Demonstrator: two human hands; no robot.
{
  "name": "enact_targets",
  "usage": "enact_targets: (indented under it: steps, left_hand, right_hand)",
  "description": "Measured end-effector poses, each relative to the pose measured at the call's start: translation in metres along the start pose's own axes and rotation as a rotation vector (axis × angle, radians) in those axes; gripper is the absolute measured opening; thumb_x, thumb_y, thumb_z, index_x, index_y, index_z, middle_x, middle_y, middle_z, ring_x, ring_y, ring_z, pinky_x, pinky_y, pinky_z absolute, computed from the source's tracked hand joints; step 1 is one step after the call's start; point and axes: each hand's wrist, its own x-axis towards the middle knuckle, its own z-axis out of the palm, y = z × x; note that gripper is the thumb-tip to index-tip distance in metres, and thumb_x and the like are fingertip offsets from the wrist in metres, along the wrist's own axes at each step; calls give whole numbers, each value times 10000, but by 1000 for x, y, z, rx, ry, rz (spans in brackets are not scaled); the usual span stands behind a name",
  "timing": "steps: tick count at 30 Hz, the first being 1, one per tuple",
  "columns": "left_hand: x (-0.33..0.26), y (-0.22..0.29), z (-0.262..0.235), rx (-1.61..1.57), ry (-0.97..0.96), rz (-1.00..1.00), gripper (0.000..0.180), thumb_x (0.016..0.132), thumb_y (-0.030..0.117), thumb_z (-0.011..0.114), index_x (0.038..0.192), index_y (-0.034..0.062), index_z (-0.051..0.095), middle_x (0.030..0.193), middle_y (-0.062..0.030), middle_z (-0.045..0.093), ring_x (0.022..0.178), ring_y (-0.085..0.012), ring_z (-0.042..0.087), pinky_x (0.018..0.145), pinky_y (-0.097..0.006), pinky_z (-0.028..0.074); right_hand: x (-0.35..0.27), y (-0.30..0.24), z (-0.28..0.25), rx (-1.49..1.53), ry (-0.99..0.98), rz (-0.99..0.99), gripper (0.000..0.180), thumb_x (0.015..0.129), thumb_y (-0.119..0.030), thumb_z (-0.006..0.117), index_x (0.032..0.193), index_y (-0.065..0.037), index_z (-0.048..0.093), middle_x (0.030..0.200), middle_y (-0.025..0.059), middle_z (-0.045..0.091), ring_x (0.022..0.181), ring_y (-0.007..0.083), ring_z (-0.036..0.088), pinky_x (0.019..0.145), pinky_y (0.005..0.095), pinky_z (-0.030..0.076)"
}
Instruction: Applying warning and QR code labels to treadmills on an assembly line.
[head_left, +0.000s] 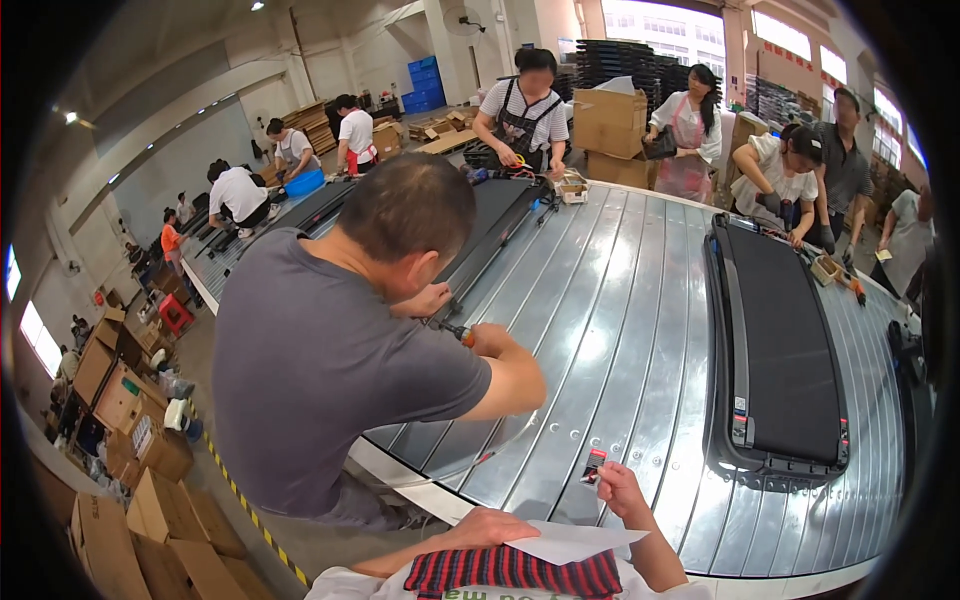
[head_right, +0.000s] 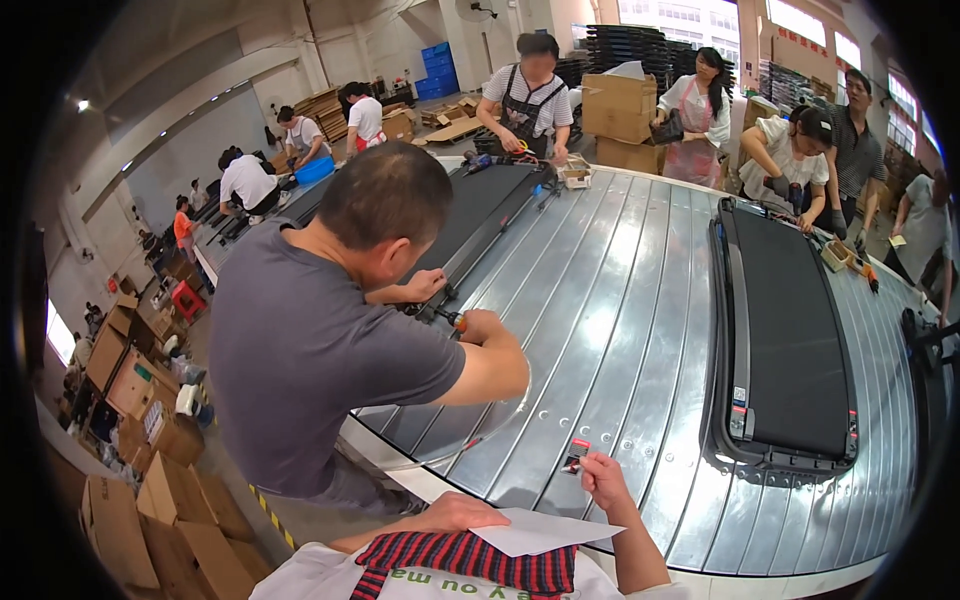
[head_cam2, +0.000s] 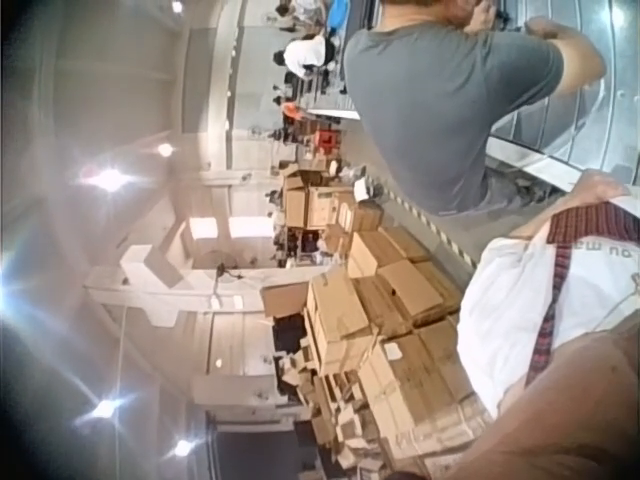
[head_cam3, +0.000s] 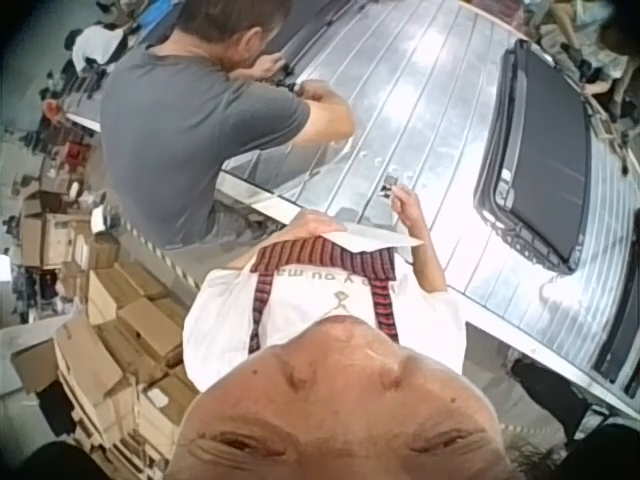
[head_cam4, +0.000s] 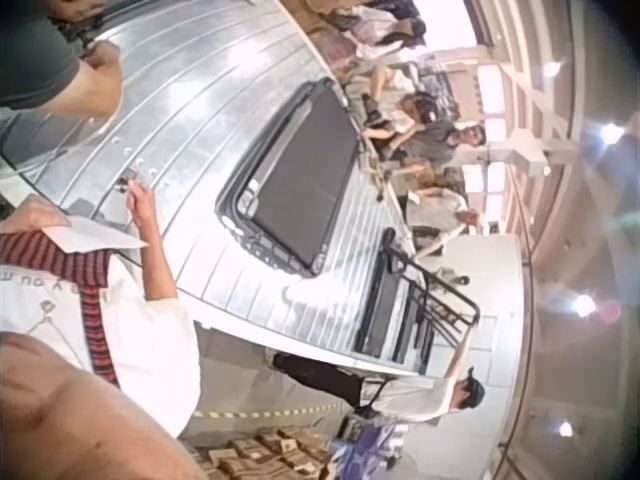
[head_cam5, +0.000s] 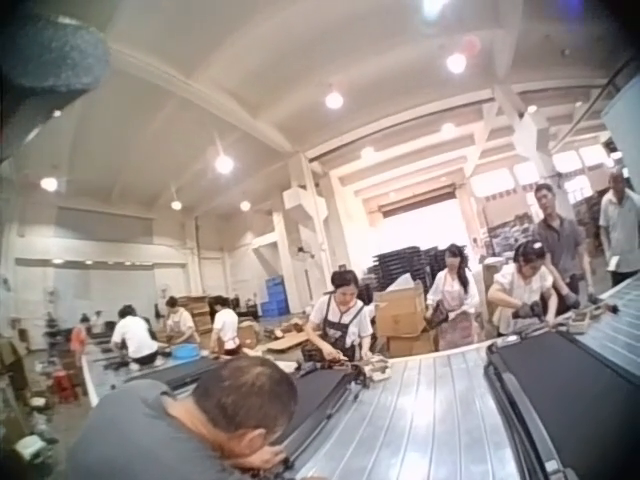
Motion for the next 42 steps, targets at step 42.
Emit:
enact_targets:
  steps: [42]
  left_hand:
    - [-54,-62,0,2,197,31,295,740,171,439,1013,154,547,859,-50,598,777,-237,577,605,-313,456]
  right_hand:
    - [31,59,61,-295,-33,211,121,795,-121,541,705,-61,486,467,-3,421,358,78,370,332,211,263]
